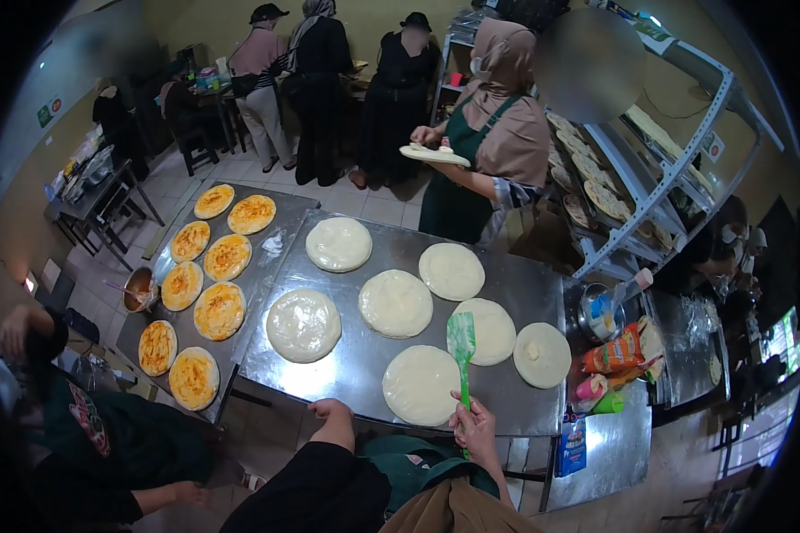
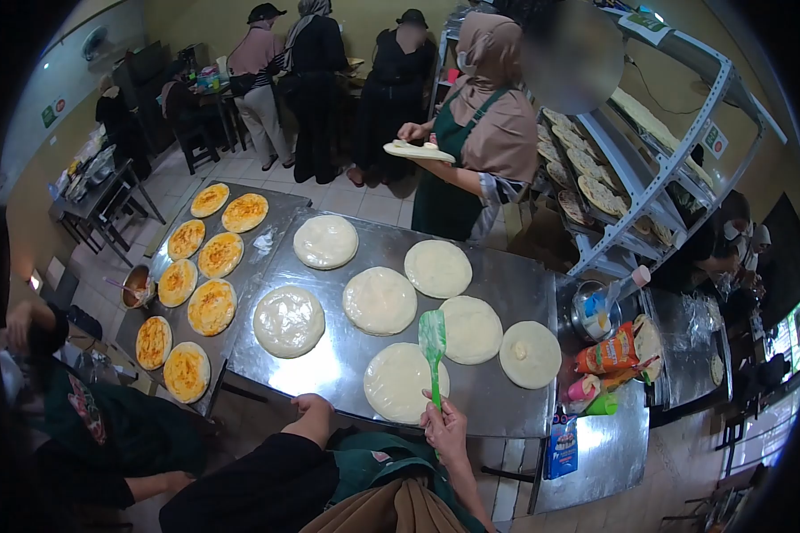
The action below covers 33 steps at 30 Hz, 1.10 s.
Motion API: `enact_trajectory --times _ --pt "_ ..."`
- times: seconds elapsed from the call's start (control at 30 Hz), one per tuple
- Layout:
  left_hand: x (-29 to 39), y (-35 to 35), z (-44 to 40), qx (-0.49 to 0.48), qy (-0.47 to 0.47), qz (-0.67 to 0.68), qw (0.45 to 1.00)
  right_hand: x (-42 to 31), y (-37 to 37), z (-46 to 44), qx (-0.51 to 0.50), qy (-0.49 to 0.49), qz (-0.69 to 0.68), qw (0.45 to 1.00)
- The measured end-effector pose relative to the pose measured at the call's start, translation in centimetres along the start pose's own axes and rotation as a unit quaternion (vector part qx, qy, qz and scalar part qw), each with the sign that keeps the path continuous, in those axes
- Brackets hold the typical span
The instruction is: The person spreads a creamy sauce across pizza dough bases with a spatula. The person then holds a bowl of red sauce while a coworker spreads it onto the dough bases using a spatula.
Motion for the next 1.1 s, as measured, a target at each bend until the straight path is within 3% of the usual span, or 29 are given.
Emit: enact_trajectory --times 0.17,0.27,0.37,0.4,0.6,0.7,0.8,0.9,1.1 --pt "0.1 -0.2 -0.9 0.042 0.009 0.01 0.999 -0.8 0.4 0.0 0.027 0.006 -0.011 1.0" --pt "-0.1 0.0 0.0 0.013 -0.013 -0.02 1.0 -0.1 0.5 -0.1 0.035 -0.005 -0.024 0.999" --pt "0.7 -0.6 -1.9 0.023 0.033 -0.023 0.999 0.3 0.1 -0.2 0.029 -0.017 -0.03 0.999" --pt "1.1 -0.6 -2.2 0.008 -0.012 -0.056 0.998 0.5 -0.1 -0.3 0.024 -0.014 -0.022 0.999" --pt "0.3 -0.6 -1.3 -0.081 -0.012 -0.056 0.995 1.3 -1.3 -0.4 -0.016 -0.041 -0.007 0.999" --pt "0.2 0.0 -0.6 0.011 0.036 0.001 0.999 1.5 -1.8 -0.8 -0.029 -0.059 -0.005 0.998" --pt "0.3 -0.1 -0.5 -0.035 0.021 -0.043 0.998 2.5 -1.5 -1.0 -0.042 -0.071 0.0 0.997" --pt "0.1 -0.1 -1.0 -0.074 0.002 0.003 0.997 2.4 -1.4 -1.4 -0.045 -0.067 0.021 0.997" --pt "0.3 -0.2 -0.9 -0.042 0.003 -0.018 0.999 2.6 -0.8 -1.9 -0.043 -0.068 0.025 0.996"
Point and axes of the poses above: each hand's wrist, its own z-axis away from the middle knuckle, its own y-axis out of the back of the hand, x = y × z, the point moved 3 cm from there along -z, towards the middle knuckle, and after that the axes turned 4 degrees about -z, right-handed, at the moved point
